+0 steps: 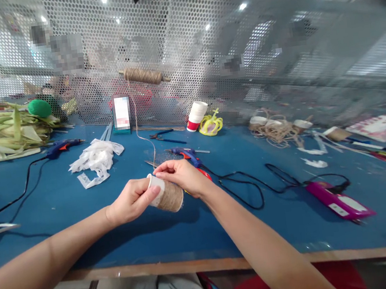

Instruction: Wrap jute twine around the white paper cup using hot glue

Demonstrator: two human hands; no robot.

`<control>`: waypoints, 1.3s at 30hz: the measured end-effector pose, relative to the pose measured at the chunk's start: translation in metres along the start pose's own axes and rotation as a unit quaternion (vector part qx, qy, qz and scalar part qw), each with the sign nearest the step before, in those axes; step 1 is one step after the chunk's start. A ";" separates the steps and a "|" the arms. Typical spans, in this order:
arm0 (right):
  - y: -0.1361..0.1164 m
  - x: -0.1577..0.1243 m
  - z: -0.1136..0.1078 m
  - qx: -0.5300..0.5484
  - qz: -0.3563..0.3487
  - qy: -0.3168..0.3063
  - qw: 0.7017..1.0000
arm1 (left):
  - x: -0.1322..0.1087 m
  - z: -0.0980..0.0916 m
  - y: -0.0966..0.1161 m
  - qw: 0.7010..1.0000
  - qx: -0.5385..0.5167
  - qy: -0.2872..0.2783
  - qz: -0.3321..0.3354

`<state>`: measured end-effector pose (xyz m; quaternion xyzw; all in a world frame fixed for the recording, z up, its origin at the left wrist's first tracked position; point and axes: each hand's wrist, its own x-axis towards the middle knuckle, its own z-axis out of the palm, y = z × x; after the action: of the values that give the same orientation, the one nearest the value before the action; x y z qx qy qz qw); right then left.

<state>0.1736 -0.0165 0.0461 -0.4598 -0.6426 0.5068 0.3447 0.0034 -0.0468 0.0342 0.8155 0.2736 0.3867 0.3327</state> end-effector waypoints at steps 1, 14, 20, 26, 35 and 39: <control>0.001 0.000 -0.001 0.001 0.008 -0.011 1.000 | 0.000 0.000 0.000 1.000 -0.007 -0.002 -0.005; -0.014 -0.015 -0.023 0.065 0.030 -0.083 0.994 | 0.006 -0.005 -0.020 0.988 -0.114 0.047 -0.090; 0.000 -0.017 -0.016 -0.114 -0.100 0.002 0.988 | 0.011 -0.004 -0.021 0.913 -0.353 0.010 -0.203; 0.006 -0.018 -0.006 -0.208 -0.196 0.032 0.958 | 0.012 -0.003 -0.020 0.884 -0.390 0.028 -0.256; 0.015 -0.017 0.001 -0.249 -0.236 0.052 0.938 | 0.014 -0.001 -0.021 0.861 -0.403 0.095 -0.294; 0.016 -0.014 -0.002 -0.261 -0.251 0.045 0.931 | 0.015 0.000 -0.021 0.863 -0.392 0.104 -0.303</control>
<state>0.1842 -0.0282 0.0319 -0.3793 -0.8305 0.1972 0.3571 0.0074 -0.0227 0.0252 0.4500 0.3657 0.4246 0.6953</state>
